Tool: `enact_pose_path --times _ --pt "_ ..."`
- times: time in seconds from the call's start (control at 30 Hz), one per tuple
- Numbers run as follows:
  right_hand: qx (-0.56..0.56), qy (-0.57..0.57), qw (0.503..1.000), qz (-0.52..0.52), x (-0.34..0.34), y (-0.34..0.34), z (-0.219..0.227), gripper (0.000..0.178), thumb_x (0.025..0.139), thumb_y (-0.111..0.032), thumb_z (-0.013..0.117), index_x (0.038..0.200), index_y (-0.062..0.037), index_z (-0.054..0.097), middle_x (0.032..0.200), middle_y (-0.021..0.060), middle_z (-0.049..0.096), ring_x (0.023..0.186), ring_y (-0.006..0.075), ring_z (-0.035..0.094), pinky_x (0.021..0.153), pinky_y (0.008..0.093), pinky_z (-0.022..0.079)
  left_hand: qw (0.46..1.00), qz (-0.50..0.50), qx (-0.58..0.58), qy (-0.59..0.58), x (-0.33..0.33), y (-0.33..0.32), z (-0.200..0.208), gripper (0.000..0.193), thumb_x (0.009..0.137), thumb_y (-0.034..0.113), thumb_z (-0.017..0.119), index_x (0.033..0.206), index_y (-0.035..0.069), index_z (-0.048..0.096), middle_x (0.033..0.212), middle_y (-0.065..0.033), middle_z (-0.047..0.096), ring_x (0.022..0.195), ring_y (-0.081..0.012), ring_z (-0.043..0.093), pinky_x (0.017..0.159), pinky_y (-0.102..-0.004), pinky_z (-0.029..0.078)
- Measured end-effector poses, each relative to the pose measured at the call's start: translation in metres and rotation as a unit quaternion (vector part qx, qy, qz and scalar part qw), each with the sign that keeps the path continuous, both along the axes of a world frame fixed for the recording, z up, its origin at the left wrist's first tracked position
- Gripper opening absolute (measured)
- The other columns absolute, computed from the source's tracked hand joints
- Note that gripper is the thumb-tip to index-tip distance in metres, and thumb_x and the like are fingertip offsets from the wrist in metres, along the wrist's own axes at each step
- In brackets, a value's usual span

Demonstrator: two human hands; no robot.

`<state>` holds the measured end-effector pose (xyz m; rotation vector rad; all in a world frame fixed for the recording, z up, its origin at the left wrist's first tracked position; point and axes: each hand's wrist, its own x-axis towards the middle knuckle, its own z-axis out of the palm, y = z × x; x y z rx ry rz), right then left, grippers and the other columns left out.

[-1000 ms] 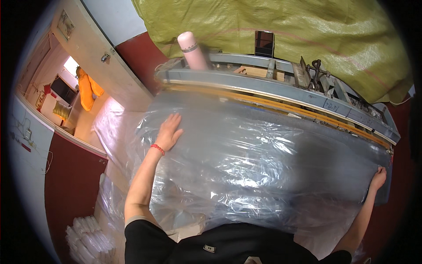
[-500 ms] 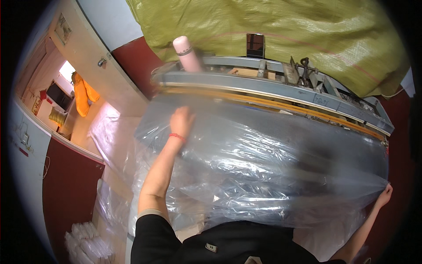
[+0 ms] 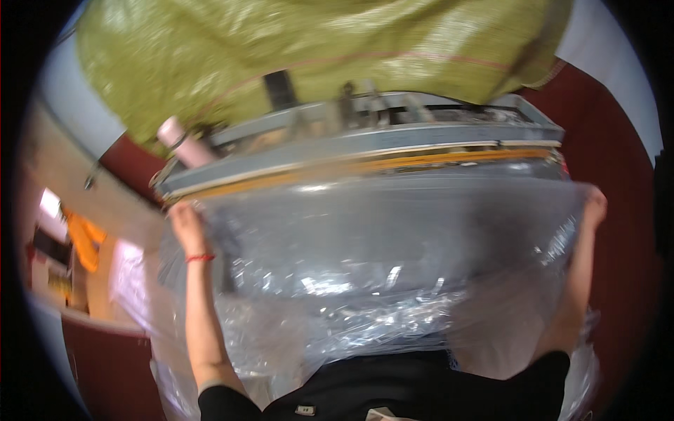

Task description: Operating a heat sealing machine to seal or package plastic bags.

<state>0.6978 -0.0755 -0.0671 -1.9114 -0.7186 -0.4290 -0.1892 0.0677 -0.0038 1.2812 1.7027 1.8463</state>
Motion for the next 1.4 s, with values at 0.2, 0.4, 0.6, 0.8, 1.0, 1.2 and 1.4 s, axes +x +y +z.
enact_pose_path --times 0.2,0.4,0.6,0.8,1.0,1.2,1.4 --pt "0.033 -0.019 0.990 0.135 -0.054 0.118 -0.048 0.014 0.083 -0.016 0.051 0.081 -0.0032 0.053 0.071 0.0053 0.054 0.065 0.0148 0.051 0.062 0.0275 0.042 0.989 0.085 0.022 0.120 -0.109 0.065 -0.108 0.017 0.086 0.016 0.046 0.071 0.009 0.043 0.061 0.0042 0.037 0.054 -0.0055 0.033 0.049 -0.0204 0.029" --pt "0.149 0.116 0.956 0.223 -0.085 0.157 -0.041 0.011 0.082 -0.013 0.055 0.078 -0.0038 0.051 0.061 -0.0009 0.049 0.054 0.0067 0.044 0.050 0.0211 0.037 0.999 0.028 -0.002 0.033 -0.140 0.105 -0.121 0.021 0.086 0.016 0.051 0.068 0.010 0.042 0.060 0.0061 0.038 0.053 -0.0033 0.031 0.047 -0.0182 0.026" --pt "0.170 0.185 0.948 0.196 -0.082 0.155 -0.038 0.012 0.080 -0.012 0.058 0.082 -0.0043 0.050 0.060 0.0016 0.053 0.050 0.0077 0.046 0.046 0.0210 0.036 1.000 -0.012 -0.001 0.007 -0.129 0.107 -0.118 0.019 0.084 0.018 0.056 0.070 0.012 0.044 0.059 0.0067 0.039 0.051 -0.0027 0.032 0.045 -0.0174 0.025" --pt "0.160 0.249 0.936 0.189 -0.097 0.145 -0.017 0.014 0.080 -0.010 0.053 0.091 -0.0055 0.047 0.061 0.0038 0.054 0.045 0.0090 0.044 0.040 0.0218 0.033 0.994 -0.024 0.006 -0.107 -0.121 0.093 -0.104 0.015 0.084 0.022 0.054 0.078 0.011 0.045 0.063 0.0046 0.043 0.051 -0.0041 0.037 0.044 -0.0183 0.029" --pt "0.155 0.261 0.935 0.184 -0.100 0.139 -0.009 0.014 0.084 -0.019 0.048 0.089 -0.0064 0.049 0.061 0.0040 0.054 0.044 0.0094 0.044 0.039 0.0220 0.031 0.988 0.003 0.011 -0.154 -0.106 0.095 -0.104 0.009 0.083 0.017 0.049 0.087 0.008 0.047 0.073 -0.0007 0.049 0.063 -0.0113 0.047 0.052 -0.0227 0.040" --pt "0.005 0.144 0.958 0.249 -0.129 0.118 0.021 0.027 0.081 -0.028 0.058 0.085 -0.0019 0.062 0.074 0.0016 0.061 0.065 0.0094 0.054 0.060 0.0230 0.041 0.993 -0.074 -0.082 -0.031 -0.097 0.056 -0.064 0.006 0.082 0.013 0.051 0.079 0.008 0.053 0.069 0.0018 0.051 0.064 -0.0081 0.049 0.055 -0.0212 0.040" --pt "-0.027 -0.020 0.997 0.075 -0.109 0.023 0.034 0.027 0.080 -0.025 0.060 0.091 -0.0002 0.064 0.080 0.0051 0.065 0.074 0.0115 0.059 0.070 0.0250 0.044 0.977 -0.196 -0.059 0.054 -0.071 -0.030 -0.011 0.003 0.082 0.006 0.050 0.080 0.005 0.052 0.074 0.0015 0.053 0.069 -0.0079 0.051 0.063 -0.0209 0.042"
